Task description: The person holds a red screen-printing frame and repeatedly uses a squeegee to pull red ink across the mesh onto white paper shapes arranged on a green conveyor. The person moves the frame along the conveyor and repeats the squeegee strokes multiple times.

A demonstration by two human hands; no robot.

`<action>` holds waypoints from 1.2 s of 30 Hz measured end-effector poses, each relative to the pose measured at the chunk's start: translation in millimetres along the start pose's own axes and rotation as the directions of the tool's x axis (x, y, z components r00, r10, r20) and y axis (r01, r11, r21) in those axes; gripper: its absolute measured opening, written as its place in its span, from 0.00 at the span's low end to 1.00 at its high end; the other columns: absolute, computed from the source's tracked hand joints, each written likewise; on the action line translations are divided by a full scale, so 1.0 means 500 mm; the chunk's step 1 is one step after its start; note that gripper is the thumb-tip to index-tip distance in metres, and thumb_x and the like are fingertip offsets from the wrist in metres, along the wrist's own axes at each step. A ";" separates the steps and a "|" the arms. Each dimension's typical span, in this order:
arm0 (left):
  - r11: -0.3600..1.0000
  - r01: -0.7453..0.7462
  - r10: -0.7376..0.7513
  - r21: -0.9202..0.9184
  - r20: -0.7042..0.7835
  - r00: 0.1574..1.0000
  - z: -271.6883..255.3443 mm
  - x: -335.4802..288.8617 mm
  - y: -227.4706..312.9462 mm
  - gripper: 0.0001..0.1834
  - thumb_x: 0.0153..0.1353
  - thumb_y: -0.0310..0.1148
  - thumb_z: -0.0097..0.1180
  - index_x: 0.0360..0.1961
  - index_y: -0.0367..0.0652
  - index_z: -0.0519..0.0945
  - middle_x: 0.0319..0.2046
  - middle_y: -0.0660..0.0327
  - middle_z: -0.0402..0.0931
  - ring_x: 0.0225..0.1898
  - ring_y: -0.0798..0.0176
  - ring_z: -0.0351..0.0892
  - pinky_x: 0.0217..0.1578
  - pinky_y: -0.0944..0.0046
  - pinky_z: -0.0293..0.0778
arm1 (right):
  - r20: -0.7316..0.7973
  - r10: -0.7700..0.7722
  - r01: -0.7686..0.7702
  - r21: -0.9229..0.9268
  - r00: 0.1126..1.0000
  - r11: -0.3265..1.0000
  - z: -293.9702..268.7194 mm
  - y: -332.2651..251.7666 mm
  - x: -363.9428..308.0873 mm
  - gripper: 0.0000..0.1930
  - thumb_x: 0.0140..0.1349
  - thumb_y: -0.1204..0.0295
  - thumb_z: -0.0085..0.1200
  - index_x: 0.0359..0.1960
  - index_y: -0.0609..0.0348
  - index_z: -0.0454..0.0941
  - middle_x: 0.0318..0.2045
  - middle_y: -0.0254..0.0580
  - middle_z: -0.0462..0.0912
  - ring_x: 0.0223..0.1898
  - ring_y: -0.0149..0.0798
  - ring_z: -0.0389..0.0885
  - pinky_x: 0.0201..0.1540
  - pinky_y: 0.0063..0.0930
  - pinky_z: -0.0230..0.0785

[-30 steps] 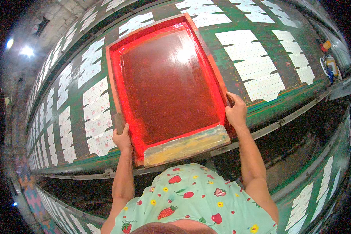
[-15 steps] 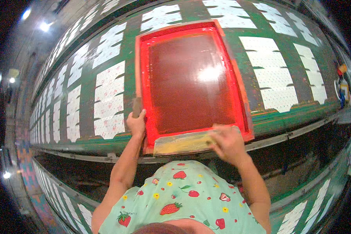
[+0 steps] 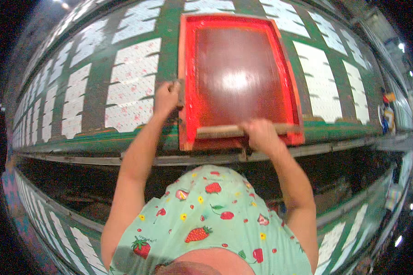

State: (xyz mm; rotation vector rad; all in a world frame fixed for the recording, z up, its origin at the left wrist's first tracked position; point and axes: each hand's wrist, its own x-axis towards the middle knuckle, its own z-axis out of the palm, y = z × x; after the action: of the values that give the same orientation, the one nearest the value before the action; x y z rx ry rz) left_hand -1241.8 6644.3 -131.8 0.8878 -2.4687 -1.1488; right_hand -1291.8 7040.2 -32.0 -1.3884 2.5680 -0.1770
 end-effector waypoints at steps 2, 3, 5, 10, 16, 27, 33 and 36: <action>0.972 -0.172 0.181 0.158 -0.049 0.982 0.007 0.055 -0.007 0.24 0.79 0.47 0.56 0.55 0.35 0.89 0.51 0.38 0.89 0.52 0.35 0.90 0.57 0.41 0.83 | 0.091 0.048 -0.050 0.018 0.995 0.999 -0.021 0.008 0.017 0.19 0.60 0.74 0.65 0.55 0.47 0.92 0.43 0.53 0.93 0.48 0.59 0.92 0.50 0.58 0.85; 0.969 -0.170 0.184 0.180 -0.066 0.981 0.014 0.073 -0.005 0.24 0.79 0.47 0.53 0.55 0.36 0.88 0.54 0.37 0.88 0.53 0.31 0.88 0.58 0.39 0.83 | 0.101 0.038 -0.042 0.043 0.994 0.998 -0.031 0.009 0.018 0.18 0.61 0.73 0.65 0.54 0.48 0.92 0.42 0.53 0.93 0.48 0.59 0.93 0.51 0.58 0.85; 0.960 -0.157 0.172 0.231 -0.043 0.984 0.027 0.095 0.006 0.22 0.78 0.45 0.53 0.55 0.37 0.88 0.53 0.40 0.88 0.55 0.32 0.88 0.59 0.39 0.82 | 0.128 0.054 -0.056 0.009 0.990 0.998 -0.036 -0.004 0.006 0.20 0.60 0.75 0.65 0.55 0.47 0.91 0.43 0.50 0.93 0.48 0.59 0.92 0.51 0.58 0.85; 0.943 -0.162 0.190 0.290 -0.073 0.979 0.046 0.083 0.037 0.20 0.76 0.41 0.54 0.58 0.41 0.86 0.55 0.44 0.88 0.60 0.36 0.86 0.62 0.40 0.82 | 0.101 0.099 -0.098 -0.023 0.990 0.995 0.003 -0.053 -0.033 0.24 0.57 0.77 0.65 0.58 0.47 0.90 0.49 0.46 0.93 0.53 0.56 0.91 0.54 0.54 0.84; 0.896 -0.232 0.277 0.378 -0.070 0.958 0.046 0.077 0.039 0.19 0.74 0.40 0.56 0.58 0.42 0.86 0.57 0.46 0.87 0.60 0.39 0.86 0.60 0.40 0.83 | -0.212 0.012 -0.011 0.006 0.977 1.000 0.063 -0.069 -0.074 0.28 0.51 0.76 0.70 0.59 0.48 0.89 0.53 0.43 0.92 0.54 0.53 0.90 0.58 0.49 0.83; 0.900 -0.214 0.224 0.380 0.019 0.974 0.046 0.088 0.028 0.23 0.77 0.44 0.55 0.65 0.45 0.82 0.59 0.47 0.85 0.62 0.39 0.83 0.64 0.38 0.77 | -0.360 -0.144 0.114 -0.102 0.922 0.988 0.066 0.074 0.126 0.27 0.57 0.79 0.62 0.61 0.50 0.87 0.53 0.43 0.89 0.54 0.51 0.89 0.57 0.49 0.80; 0.893 -0.262 0.298 0.366 -0.044 0.954 0.050 0.083 0.021 0.22 0.77 0.38 0.52 0.68 0.45 0.80 0.57 0.47 0.85 0.61 0.37 0.81 0.61 0.36 0.76 | -0.388 -0.136 0.074 -0.171 0.912 0.983 0.029 0.196 0.346 0.20 0.61 0.77 0.61 0.55 0.50 0.87 0.41 0.46 0.88 0.45 0.52 0.91 0.50 0.51 0.82; 0.894 -0.276 0.315 0.354 -0.058 0.947 0.047 0.079 0.022 0.22 0.77 0.35 0.50 0.68 0.45 0.80 0.55 0.46 0.84 0.59 0.36 0.80 0.59 0.35 0.75 | -0.395 -0.150 0.082 -0.184 0.907 0.980 0.000 0.263 0.471 0.14 0.61 0.76 0.61 0.49 0.51 0.89 0.37 0.48 0.88 0.42 0.53 0.92 0.45 0.52 0.85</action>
State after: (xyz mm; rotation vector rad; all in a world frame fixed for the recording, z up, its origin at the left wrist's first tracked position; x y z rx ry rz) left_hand -1288.1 6638.7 -138.9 0.6043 -2.6329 -0.5603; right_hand -1523.5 6915.3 -90.5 -1.7264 2.8876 -0.3113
